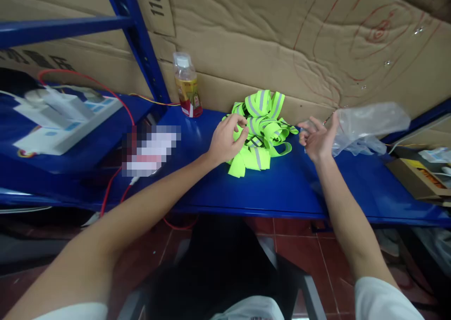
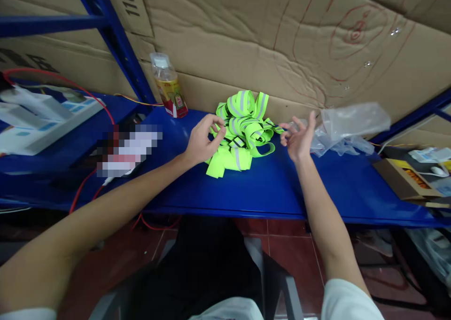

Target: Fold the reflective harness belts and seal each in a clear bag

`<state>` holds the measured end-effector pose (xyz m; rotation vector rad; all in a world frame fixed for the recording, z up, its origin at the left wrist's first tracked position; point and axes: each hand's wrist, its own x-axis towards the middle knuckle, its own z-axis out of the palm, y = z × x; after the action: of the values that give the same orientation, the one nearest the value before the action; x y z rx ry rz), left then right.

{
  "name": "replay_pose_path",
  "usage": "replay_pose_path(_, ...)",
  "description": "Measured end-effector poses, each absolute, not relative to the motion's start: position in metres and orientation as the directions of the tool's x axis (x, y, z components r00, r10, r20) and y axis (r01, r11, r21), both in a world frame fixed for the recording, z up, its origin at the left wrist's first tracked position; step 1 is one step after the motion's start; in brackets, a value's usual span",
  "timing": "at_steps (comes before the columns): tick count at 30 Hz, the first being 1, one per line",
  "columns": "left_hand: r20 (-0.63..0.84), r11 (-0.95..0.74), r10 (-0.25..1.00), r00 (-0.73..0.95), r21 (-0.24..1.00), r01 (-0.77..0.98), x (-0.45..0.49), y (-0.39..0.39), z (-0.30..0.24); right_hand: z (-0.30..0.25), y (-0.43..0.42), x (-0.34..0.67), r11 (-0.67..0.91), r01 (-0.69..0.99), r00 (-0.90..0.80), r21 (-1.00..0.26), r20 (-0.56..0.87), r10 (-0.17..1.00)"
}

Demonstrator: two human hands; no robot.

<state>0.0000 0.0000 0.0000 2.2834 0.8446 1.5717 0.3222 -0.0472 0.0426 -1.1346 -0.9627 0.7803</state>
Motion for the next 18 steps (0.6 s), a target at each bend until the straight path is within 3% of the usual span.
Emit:
replay_pose_path(2,0.785,-0.826,0.542,0.301,0.431,0.363,-0.002,0.000,0.003,0.036,-0.049,0.304,0.233,0.041,0.369,-0.972,0.232,0.900)
replay_pose_path(4,0.789,-0.856,0.490,0.370,0.358,0.372,-0.004,-0.001,0.007,0.030,-0.053,0.288,0.297,0.253,0.300,-0.921,0.366,0.881)
replay_pose_path(8,0.723,-0.921,0.383,0.575,0.251,0.299,-0.007,-0.004,0.008,0.020,-0.068,0.269,0.454,0.660,0.012,-0.598,0.613,0.790)
replay_pose_path(10,0.652,-0.928,0.372,0.661,0.242,0.283,-0.006,-0.006,0.005,0.018,-0.073,0.262,0.500,0.703,-0.066,-0.505,0.654,0.754)
replay_pose_path(13,0.573,-0.921,0.391,0.720,0.245,0.304,-0.003,-0.005,0.000,0.019,-0.077,0.254,0.551,0.694,-0.071,-0.464,0.717,0.693)
replay_pose_path(18,0.579,-0.906,0.418,0.701,0.209,0.367,-0.001,-0.001,-0.005,0.029,-0.091,0.232,0.562,0.737,-0.063,-0.376,0.789,0.611)
